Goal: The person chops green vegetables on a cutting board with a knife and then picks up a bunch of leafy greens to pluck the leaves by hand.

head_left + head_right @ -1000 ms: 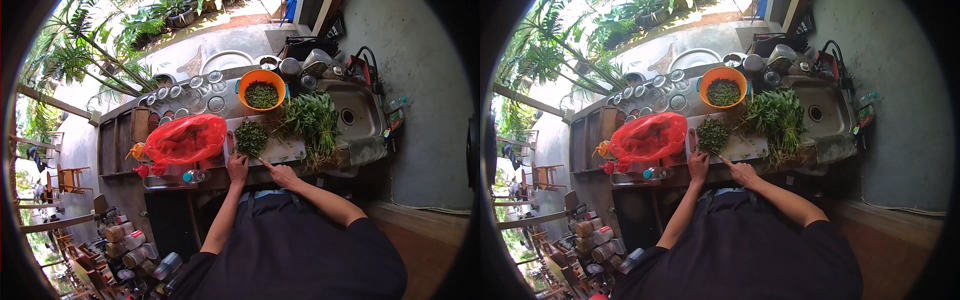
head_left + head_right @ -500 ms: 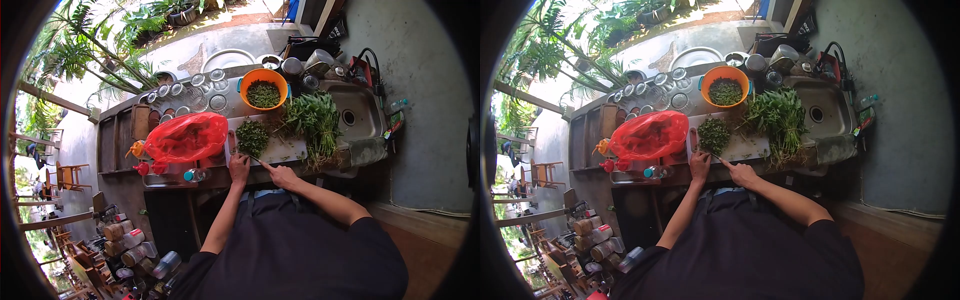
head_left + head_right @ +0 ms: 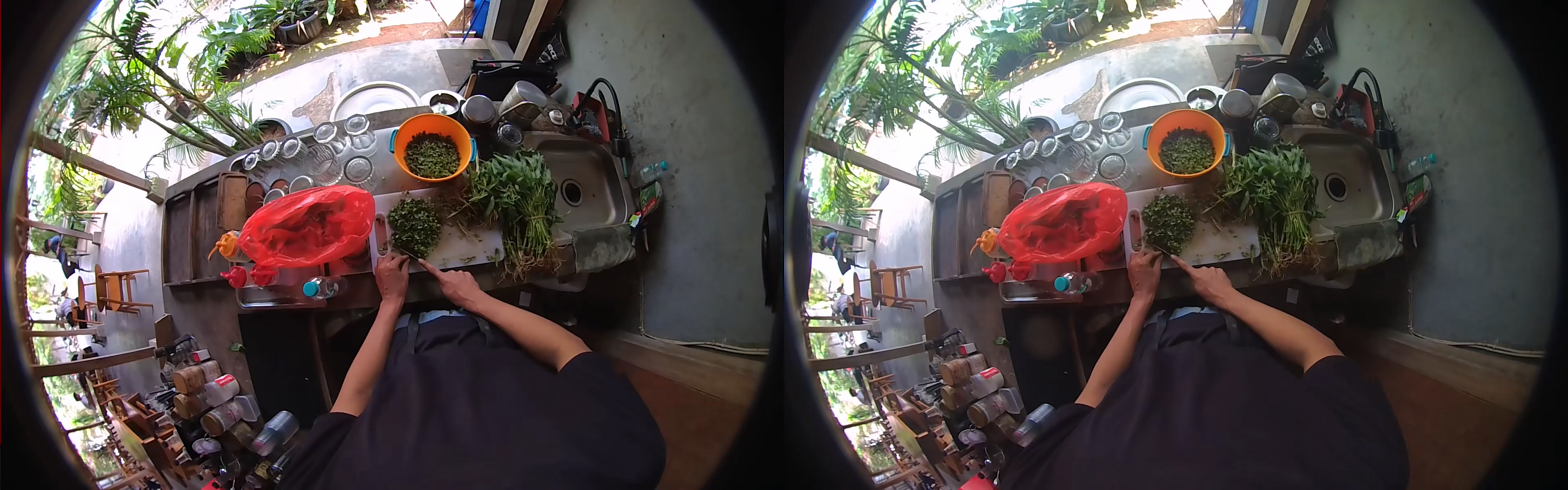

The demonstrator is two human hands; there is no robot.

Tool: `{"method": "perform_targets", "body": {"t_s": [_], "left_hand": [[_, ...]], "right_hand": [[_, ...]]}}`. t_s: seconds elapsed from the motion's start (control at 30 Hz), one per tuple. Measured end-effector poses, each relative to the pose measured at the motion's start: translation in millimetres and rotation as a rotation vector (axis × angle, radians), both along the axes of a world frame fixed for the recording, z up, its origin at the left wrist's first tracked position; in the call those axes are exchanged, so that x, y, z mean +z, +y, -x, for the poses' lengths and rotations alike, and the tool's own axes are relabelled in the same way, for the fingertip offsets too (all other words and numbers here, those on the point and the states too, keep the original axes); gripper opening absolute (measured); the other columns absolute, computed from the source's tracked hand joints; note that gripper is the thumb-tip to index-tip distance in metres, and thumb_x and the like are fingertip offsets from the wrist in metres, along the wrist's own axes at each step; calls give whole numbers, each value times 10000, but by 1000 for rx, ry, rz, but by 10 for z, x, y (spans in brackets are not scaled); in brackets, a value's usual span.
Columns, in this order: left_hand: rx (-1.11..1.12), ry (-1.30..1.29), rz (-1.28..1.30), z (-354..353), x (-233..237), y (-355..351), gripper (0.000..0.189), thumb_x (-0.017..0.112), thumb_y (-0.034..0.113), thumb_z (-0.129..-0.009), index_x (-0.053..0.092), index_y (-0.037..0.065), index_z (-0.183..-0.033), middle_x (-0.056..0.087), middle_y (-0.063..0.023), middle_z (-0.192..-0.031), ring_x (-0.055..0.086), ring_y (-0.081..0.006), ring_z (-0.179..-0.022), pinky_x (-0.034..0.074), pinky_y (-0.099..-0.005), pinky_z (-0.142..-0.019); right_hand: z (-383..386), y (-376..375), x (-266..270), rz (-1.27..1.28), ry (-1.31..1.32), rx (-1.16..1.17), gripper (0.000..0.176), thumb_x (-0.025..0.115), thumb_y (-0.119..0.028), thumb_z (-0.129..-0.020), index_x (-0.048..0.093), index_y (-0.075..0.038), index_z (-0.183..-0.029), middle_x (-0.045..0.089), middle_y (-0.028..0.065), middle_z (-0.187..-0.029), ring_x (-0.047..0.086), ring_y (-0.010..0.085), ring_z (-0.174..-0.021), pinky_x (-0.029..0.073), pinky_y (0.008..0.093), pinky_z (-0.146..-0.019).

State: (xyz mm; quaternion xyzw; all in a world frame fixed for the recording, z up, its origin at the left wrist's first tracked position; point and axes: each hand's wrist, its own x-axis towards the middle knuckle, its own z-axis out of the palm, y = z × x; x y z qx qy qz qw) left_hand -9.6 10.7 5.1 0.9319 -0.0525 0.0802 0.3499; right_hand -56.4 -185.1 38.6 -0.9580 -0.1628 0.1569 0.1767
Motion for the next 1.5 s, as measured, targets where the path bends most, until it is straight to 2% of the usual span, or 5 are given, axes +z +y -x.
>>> {"method": "perform_targets", "body": {"t_s": [0.1,0.47,0.87,1.1,1.5], "left_hand": [[19,13,-12,-16,-17,17,114,758,150,-795,775,85,-887,684,-72,-885,602,-285,-935,488,-393,-854],[-44,-25,-104,47,23,23,121,744,166,-791,763,114,-898,659,-33,-949,581,-256,-980,467,-402,-862],[-31,-44,-90,18,-3,5,130,736,155,-792,765,75,-890,673,-64,-908,603,-276,-937,483,-399,-860],[-49,-53,-56,30,7,10,132,745,140,-787,763,69,-896,668,-61,-899,600,-271,-937,483,-395,-858],[-2,-25,-13,27,-45,30,124,745,173,-805,767,98,-902,690,-42,-908,591,-265,-941,464,-390,-869]], "right_hand": [[14,-84,60,2,69,-9,827,462,-86,-904,116,-425,-1574,672,208,-751,669,390,-662,543,525,-653],[-2,-118,298,20,109,-28,725,474,-145,-946,188,-362,-1576,647,216,-723,645,408,-646,527,542,-642],[40,-34,451,16,178,-21,707,476,-151,-917,254,-335,-1563,681,224,-770,676,425,-695,553,554,-688],[114,-22,157,-21,203,-56,723,468,-164,-958,162,-390,-1573,660,230,-770,659,422,-684,541,546,-654],[31,20,33,-59,126,-53,827,433,-93,-869,146,-420,-1571,673,259,-794,675,430,-721,541,561,-725]]}}
